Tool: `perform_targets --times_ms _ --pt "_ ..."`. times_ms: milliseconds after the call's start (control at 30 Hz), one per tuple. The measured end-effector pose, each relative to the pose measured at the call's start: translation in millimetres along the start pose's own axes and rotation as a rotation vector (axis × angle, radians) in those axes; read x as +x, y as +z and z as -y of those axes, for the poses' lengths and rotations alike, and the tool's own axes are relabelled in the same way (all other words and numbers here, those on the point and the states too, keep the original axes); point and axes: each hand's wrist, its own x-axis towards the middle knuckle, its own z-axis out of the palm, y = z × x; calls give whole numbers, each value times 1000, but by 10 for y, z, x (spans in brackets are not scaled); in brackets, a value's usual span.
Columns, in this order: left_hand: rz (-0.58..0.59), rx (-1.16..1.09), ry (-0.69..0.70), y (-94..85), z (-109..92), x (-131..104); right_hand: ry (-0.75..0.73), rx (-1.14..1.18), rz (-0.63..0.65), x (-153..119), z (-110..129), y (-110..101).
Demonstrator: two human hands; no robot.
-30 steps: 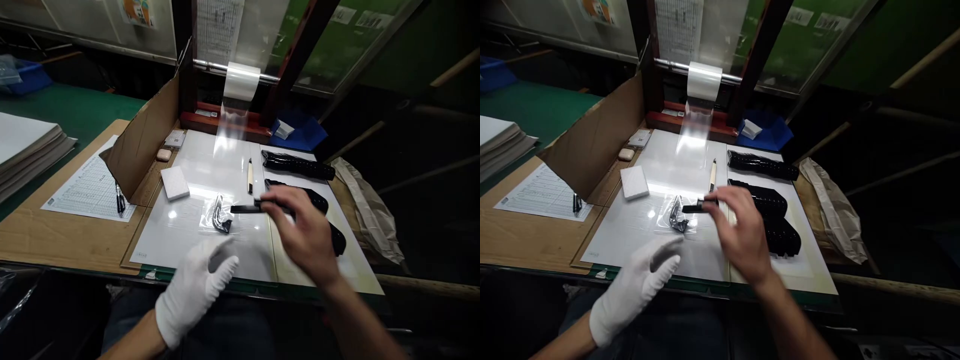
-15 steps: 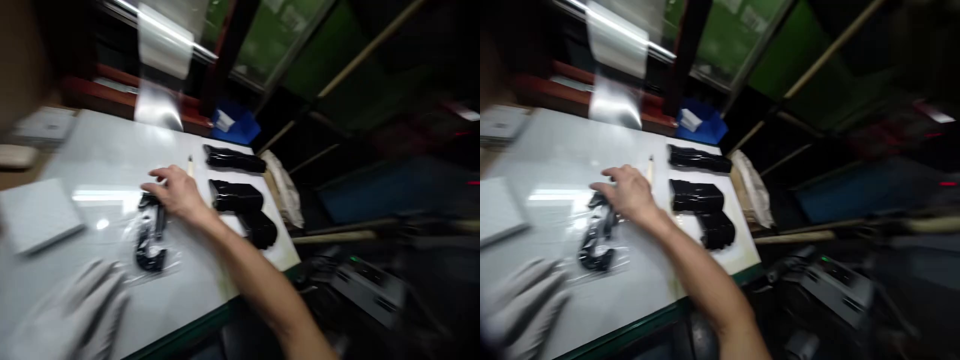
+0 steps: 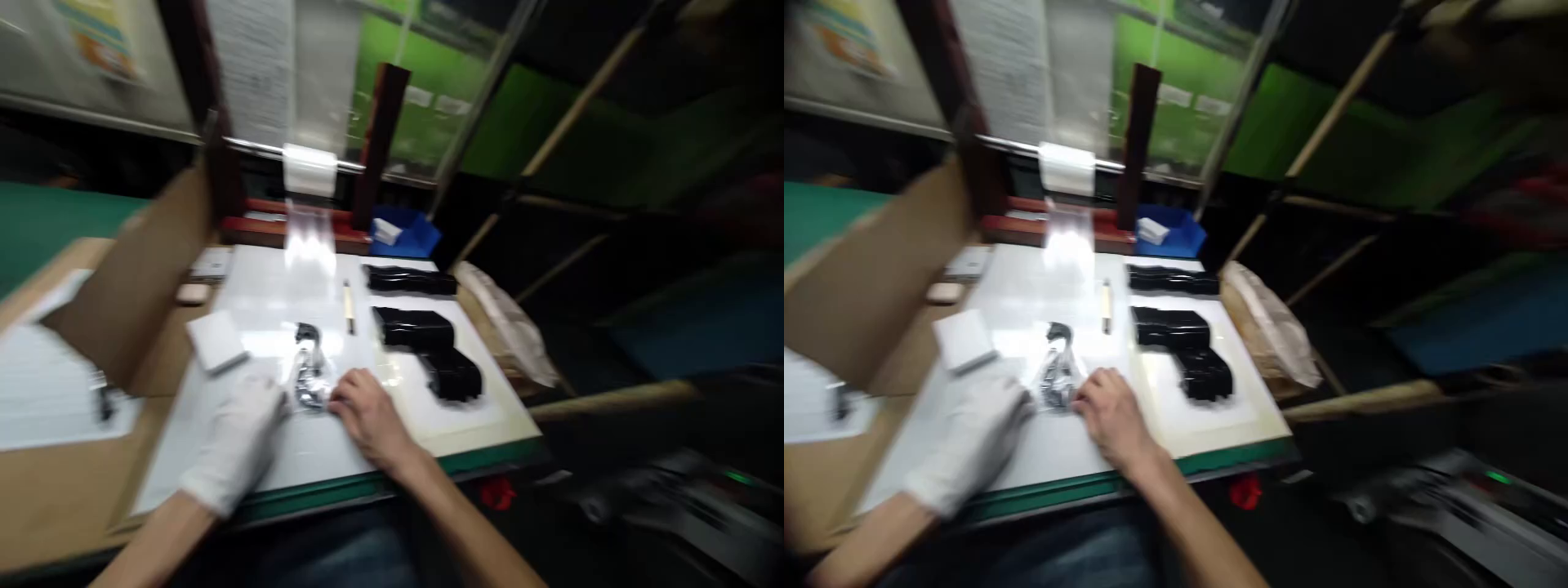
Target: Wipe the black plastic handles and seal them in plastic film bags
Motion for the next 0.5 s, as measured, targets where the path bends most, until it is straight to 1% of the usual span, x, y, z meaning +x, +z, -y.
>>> perform_targets --times_ms 67,133,200,267,300,367,433,500 --pt "39 118 -117 -274 281 -283 -58 86 31 -52 40 31" --pt "81 201 -207 -484 459 -512 -115 152 88 -141 54 38" --pt "126 228 -239 -602 525 -656 -168 194 159 -212 50 9" --pt "147 220 -230 -655 517 -698 -178 208 201 -170 33 -50" --pt "142 218 -226 -669 503 -677 -158 202 189 -82 17 -85" --pt "81 211 -201 -685 483 -559 -69 162 84 228 -38 -150" --pt "9 190 -136 -677 499 -370 44 86 -80 656 -125 -191" --pt "-11 167 -53 -636 553 -168 143 -1 -197 1082 -229 -189"
